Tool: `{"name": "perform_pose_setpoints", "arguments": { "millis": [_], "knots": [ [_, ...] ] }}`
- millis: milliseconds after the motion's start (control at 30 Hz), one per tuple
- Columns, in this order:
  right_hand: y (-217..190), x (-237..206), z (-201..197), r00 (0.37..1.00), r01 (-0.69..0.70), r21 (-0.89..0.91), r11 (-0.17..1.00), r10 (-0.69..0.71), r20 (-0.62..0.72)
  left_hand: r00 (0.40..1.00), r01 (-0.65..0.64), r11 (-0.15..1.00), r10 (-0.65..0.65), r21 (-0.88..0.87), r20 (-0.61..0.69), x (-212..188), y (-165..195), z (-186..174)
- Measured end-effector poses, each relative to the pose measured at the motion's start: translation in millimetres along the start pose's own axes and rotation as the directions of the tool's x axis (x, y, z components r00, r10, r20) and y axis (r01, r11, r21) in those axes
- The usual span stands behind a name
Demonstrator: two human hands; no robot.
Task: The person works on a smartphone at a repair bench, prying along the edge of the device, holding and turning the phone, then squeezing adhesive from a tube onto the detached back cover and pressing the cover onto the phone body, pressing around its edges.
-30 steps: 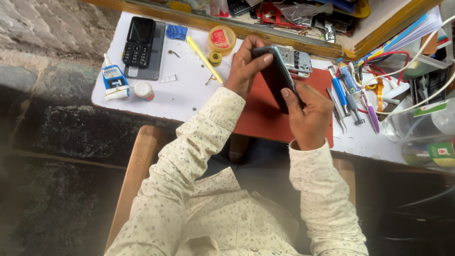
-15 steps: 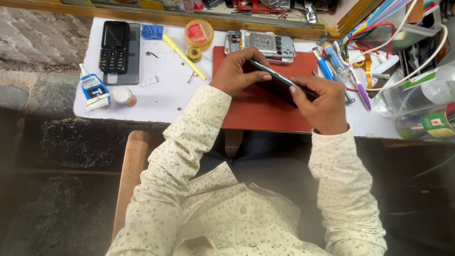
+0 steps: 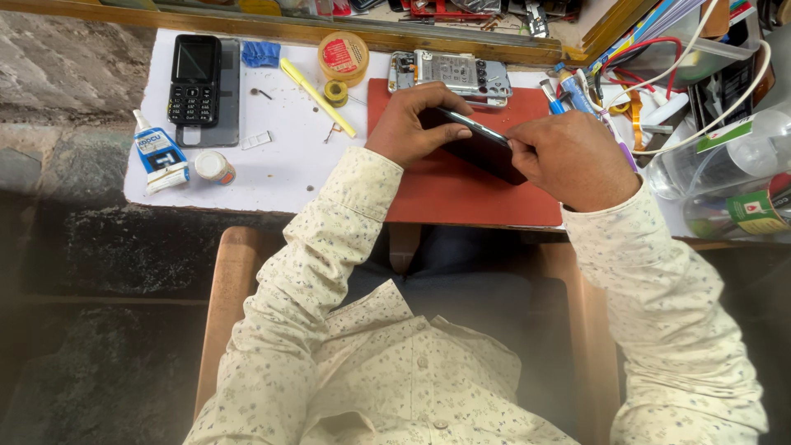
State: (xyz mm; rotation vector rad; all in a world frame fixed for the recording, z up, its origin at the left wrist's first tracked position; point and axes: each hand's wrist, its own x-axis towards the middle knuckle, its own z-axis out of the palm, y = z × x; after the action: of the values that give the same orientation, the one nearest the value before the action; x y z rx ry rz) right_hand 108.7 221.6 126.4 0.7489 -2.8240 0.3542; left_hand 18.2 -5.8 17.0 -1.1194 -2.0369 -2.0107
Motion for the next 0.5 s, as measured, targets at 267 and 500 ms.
{"name": "perform_pose_setpoints", "arguments": {
  "millis": [267, 500],
  "knots": [
    [1, 11, 10, 0.999, 0.043, -0.321, 0.946, -0.031, 0.043, 0.979, -0.194, 0.942, 0.204, 0.274, -0.009, -1, 20, 3],
    [-12, -8, 31, 0.971, 0.067, -0.409, 0.91, -0.153, -0.182, 0.979, -0.176, 0.889, 0.202, 0.424, -0.017, 0, 25, 6]
  ]
}}
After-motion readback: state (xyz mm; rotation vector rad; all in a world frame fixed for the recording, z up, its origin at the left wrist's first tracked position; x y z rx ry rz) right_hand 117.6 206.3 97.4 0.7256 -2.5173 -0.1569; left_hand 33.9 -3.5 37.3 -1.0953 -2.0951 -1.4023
